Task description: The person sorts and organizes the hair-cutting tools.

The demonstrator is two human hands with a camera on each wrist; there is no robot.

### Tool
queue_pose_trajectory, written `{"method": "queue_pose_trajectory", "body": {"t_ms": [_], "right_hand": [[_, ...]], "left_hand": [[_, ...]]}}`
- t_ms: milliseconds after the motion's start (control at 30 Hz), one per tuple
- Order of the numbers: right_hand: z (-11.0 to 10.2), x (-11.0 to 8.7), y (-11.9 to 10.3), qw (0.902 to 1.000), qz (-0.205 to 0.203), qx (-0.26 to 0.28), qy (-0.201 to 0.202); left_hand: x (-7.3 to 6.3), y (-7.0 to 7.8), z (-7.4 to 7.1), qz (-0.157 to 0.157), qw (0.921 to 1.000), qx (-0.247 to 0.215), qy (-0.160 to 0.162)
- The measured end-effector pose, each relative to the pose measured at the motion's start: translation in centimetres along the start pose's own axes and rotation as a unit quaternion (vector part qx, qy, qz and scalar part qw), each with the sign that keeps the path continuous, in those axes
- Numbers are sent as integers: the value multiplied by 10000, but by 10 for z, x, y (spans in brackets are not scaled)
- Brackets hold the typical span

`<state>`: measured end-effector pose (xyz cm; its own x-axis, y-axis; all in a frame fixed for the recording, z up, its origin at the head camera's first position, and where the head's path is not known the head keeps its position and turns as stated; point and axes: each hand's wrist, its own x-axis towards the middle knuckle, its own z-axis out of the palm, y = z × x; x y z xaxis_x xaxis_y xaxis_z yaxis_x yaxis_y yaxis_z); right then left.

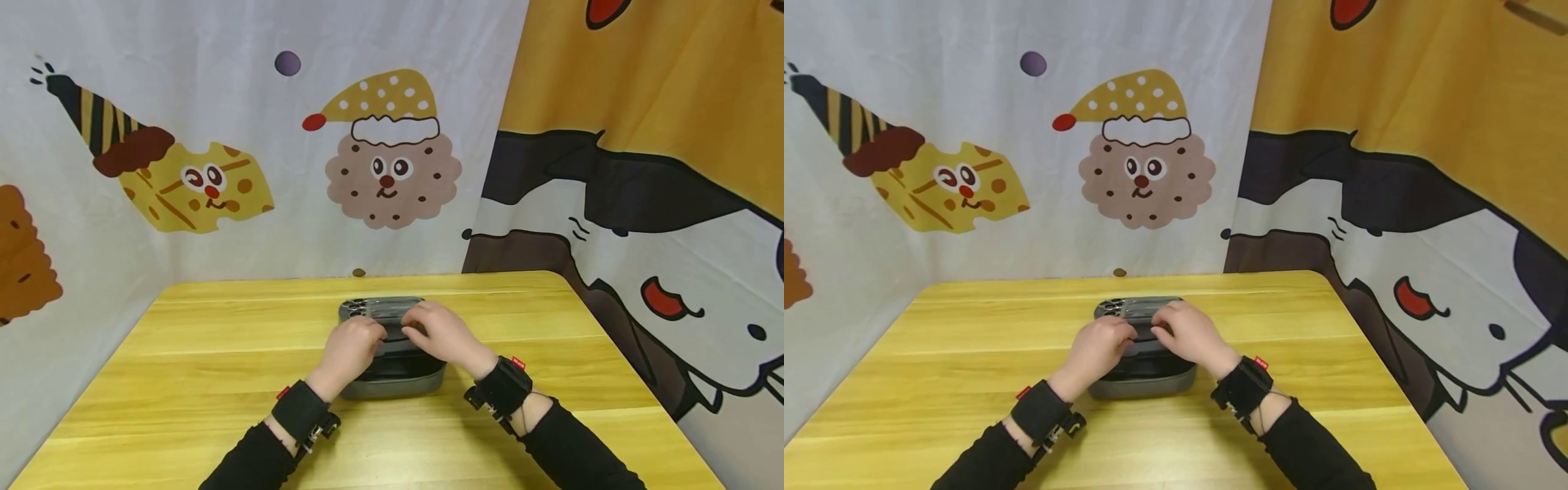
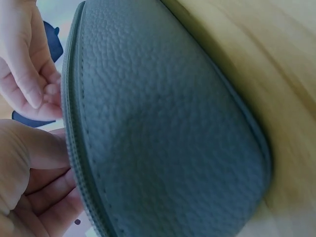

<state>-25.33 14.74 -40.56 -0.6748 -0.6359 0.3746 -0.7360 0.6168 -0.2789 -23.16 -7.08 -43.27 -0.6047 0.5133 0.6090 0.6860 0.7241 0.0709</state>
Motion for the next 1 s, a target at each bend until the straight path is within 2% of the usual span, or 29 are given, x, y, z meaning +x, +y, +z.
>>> {"method": "queue_pose_trajectory", "body": {"t_ms": [233, 500, 667, 867, 1000], "right_hand": [[-5, -3, 9, 9985, 510, 12, 175], [-6, -8, 21, 9949, 996, -76, 111], [-4, -11, 29, 9928, 1177, -192, -75], [-2, -13, 35, 9887, 1392, -205, -510], [1, -14, 39, 9868, 1457, -252, -666]], "left_hand": [[0, -5, -2, -229, 9996, 95, -102], [-1, -11, -1, -423, 9987, 39, -274], [0, -13, -3, -570, 9974, -37, -431], [0, -13, -3, -729, 9952, -69, -650], [-1, -14, -2, -759, 9946, -100, -695]]}}
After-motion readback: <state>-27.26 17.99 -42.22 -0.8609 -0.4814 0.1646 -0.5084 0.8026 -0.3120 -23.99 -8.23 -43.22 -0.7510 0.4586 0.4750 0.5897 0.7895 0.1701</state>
